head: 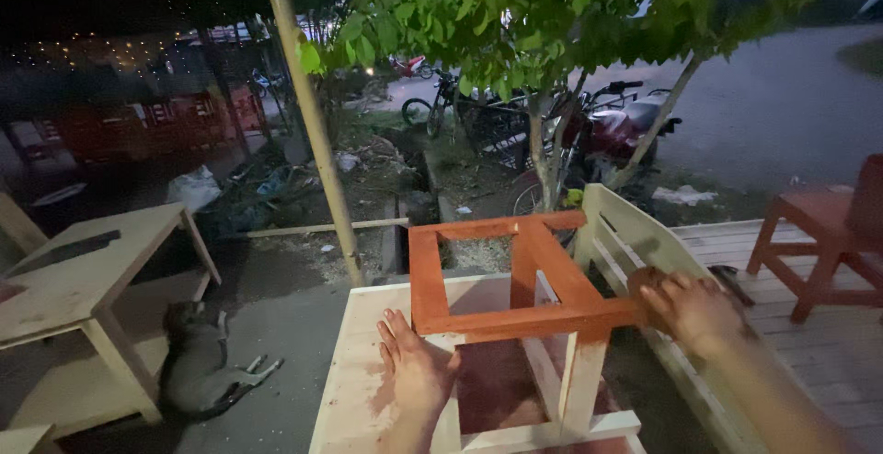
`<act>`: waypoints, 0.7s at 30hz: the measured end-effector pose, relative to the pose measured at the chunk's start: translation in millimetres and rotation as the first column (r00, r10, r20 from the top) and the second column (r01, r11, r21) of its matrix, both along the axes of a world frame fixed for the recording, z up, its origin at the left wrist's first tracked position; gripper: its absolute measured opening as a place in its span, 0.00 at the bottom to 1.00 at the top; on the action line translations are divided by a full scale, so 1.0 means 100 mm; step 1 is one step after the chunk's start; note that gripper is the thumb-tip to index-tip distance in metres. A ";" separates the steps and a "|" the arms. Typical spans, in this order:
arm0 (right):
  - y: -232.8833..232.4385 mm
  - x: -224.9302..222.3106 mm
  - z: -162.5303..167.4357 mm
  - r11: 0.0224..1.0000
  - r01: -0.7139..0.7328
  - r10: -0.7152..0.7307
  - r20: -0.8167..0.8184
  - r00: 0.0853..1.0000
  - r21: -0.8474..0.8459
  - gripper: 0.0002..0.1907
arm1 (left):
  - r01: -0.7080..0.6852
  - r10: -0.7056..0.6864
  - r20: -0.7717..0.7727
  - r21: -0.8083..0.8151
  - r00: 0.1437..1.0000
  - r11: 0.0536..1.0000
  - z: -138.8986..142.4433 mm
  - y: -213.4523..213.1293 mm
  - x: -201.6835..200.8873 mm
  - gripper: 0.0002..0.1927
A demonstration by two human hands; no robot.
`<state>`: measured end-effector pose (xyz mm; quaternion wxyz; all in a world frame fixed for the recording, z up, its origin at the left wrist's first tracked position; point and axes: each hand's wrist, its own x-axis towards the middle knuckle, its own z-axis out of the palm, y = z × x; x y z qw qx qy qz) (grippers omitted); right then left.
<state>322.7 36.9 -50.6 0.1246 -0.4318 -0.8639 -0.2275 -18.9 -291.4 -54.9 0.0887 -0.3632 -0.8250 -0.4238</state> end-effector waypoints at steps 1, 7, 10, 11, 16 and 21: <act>-0.04 -0.03 0.05 0.998 0.011 -0.022 -0.165 0.986 -0.067 0.23 | 0.007 -0.007 0.001 -0.038 1.000 0.999 0.01 -0.02 -0.02 0.68; -0.11 -0.61 0.75 0.925 -0.368 0.301 -0.777 0.552 0.097 0.27 | 0.157 -0.129 -0.168 0.170 0.977 0.973 0.30 -0.01 -0.09 0.52; -0.03 -1.19 1.00 0.889 -0.457 0.188 -0.907 0.378 -0.006 0.30 | 0.219 -0.234 0.063 0.190 0.970 0.957 0.58 0.29 -0.08 0.39; -0.01 -1.41 1.06 0.824 -0.567 0.226 -0.919 0.324 0.002 0.30 | 0.270 -0.297 0.154 0.170 0.942 0.948 0.68 0.41 -0.10 0.36; 0.06 -2.43 1.31 0.663 -0.748 0.253 -0.949 0.188 0.029 0.33 | 0.478 -0.566 0.114 0.416 0.816 0.773 1.02 1.12 -0.24 0.27; 0.09 -2.98 1.41 0.609 -0.757 0.314 -0.805 0.504 -0.237 0.31 | 0.367 -0.495 0.216 0.445 0.841 0.817 1.16 1.69 -0.57 0.27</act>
